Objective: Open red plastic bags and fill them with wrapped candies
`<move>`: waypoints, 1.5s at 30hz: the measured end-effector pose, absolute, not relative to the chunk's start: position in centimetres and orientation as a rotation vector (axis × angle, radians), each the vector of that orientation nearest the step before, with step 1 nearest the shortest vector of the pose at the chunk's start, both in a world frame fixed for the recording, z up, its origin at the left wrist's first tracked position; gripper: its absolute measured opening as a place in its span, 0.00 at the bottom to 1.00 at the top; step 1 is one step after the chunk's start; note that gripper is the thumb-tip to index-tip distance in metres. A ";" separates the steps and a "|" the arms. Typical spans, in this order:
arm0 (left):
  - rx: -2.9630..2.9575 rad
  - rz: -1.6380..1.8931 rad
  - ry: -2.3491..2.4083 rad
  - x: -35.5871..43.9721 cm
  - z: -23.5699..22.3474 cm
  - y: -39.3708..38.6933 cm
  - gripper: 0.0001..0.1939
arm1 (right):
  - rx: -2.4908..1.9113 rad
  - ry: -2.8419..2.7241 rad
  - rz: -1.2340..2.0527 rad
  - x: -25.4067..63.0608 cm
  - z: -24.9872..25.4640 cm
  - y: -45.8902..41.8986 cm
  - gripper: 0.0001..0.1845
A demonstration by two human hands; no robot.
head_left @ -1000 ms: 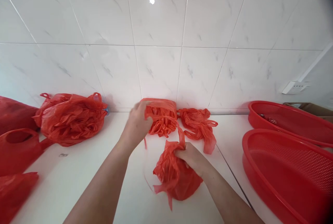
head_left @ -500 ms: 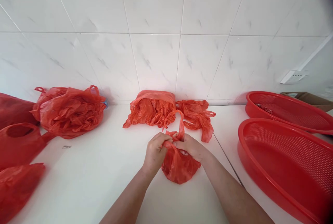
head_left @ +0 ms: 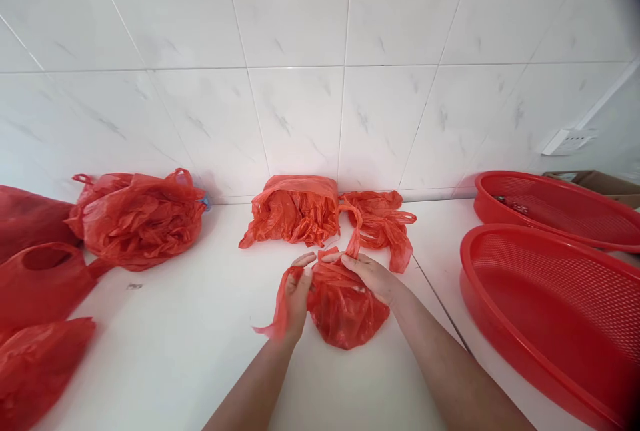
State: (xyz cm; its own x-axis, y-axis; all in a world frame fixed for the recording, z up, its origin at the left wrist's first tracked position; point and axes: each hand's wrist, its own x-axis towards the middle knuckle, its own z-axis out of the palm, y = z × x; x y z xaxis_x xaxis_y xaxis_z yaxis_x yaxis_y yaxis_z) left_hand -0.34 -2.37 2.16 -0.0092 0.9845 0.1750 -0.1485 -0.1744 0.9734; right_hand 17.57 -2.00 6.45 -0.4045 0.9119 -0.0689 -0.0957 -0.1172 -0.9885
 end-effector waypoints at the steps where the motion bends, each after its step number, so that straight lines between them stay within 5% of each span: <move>1: 1.382 1.414 1.029 -0.3 2.2 -2.6 0.22 | -0.969 -1.386 1.627 17.4 6.7 -2.2 0.22; 7: 1.544 1.283 1.040 0.4 2.4 -3.9 0.23 | -0.943 -1.714 1.484 16.4 8.1 -3.1 0.20; 12: 1.303 1.293 1.050 0.6 3.0 -3.4 0.21 | -1.040 -1.921 1.381 16.7 8.1 -3.1 0.28; 20: 1.230 1.208 0.917 0.3 3.3 -3.3 0.20 | -1.263 -1.811 0.989 16.9 6.5 -2.4 0.08; 45: 1.780 1.253 0.752 -0.9 2.2 -2.3 0.09 | -0.888 -1.267 1.713 17.0 4.6 -1.1 0.12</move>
